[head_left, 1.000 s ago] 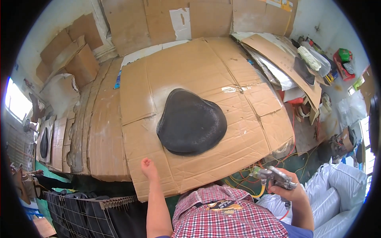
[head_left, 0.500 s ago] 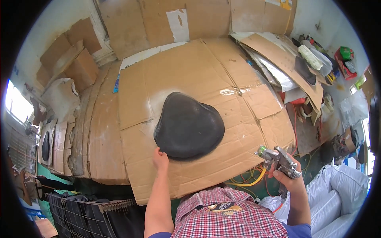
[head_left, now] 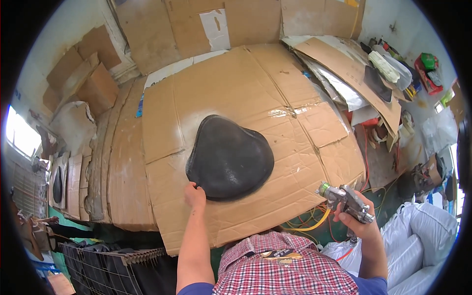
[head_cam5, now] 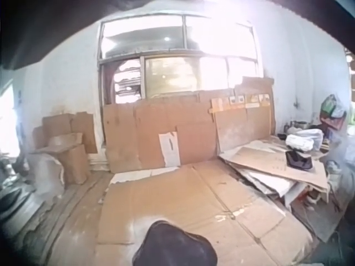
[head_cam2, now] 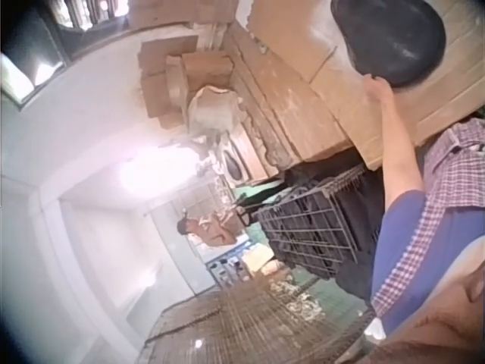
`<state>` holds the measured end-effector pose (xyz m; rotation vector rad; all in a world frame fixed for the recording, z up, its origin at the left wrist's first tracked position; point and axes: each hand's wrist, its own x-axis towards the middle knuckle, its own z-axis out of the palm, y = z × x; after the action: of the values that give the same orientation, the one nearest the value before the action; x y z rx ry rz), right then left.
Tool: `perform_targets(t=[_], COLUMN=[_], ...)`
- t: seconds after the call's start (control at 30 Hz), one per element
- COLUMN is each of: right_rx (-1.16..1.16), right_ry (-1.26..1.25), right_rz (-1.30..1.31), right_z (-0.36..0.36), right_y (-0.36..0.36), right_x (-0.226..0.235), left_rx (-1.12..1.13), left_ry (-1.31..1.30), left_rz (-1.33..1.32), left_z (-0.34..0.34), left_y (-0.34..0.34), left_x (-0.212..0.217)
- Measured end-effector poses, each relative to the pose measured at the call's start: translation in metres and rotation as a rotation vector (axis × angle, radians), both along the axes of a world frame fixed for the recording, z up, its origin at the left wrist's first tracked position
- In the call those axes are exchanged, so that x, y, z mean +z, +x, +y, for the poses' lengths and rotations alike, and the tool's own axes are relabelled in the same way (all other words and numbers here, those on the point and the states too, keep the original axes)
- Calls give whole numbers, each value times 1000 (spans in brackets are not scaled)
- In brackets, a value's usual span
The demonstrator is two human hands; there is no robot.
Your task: Spray adhesive onto black material components and place them on a rack.
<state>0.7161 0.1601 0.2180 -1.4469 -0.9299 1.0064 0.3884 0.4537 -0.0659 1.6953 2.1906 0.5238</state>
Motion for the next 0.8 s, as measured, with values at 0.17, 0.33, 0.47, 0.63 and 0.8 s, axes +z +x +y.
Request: perform_targets(t=[0.17,0.33,0.47,0.63,0.8], right_rx=[204,126,199,29,192], right_ry=[-82,-23,-12,-10,-22], right_rz=[-220,44,46,-16,63], right_z=[-26,-12,-16,-35,-45], right_y=[19,2,10,20,27], right_x=[-7,-8,-7,-7,-10], left_rx=[19,40,171,182,282], left_ry=[21,53,-19,-97,-157], left_rz=[-136,-237,-438,-680,-884], left_z=[1,7,10,12,9], left_y=[-6,-8,-11,0,4], left_x=[10,5,-3,25,34])
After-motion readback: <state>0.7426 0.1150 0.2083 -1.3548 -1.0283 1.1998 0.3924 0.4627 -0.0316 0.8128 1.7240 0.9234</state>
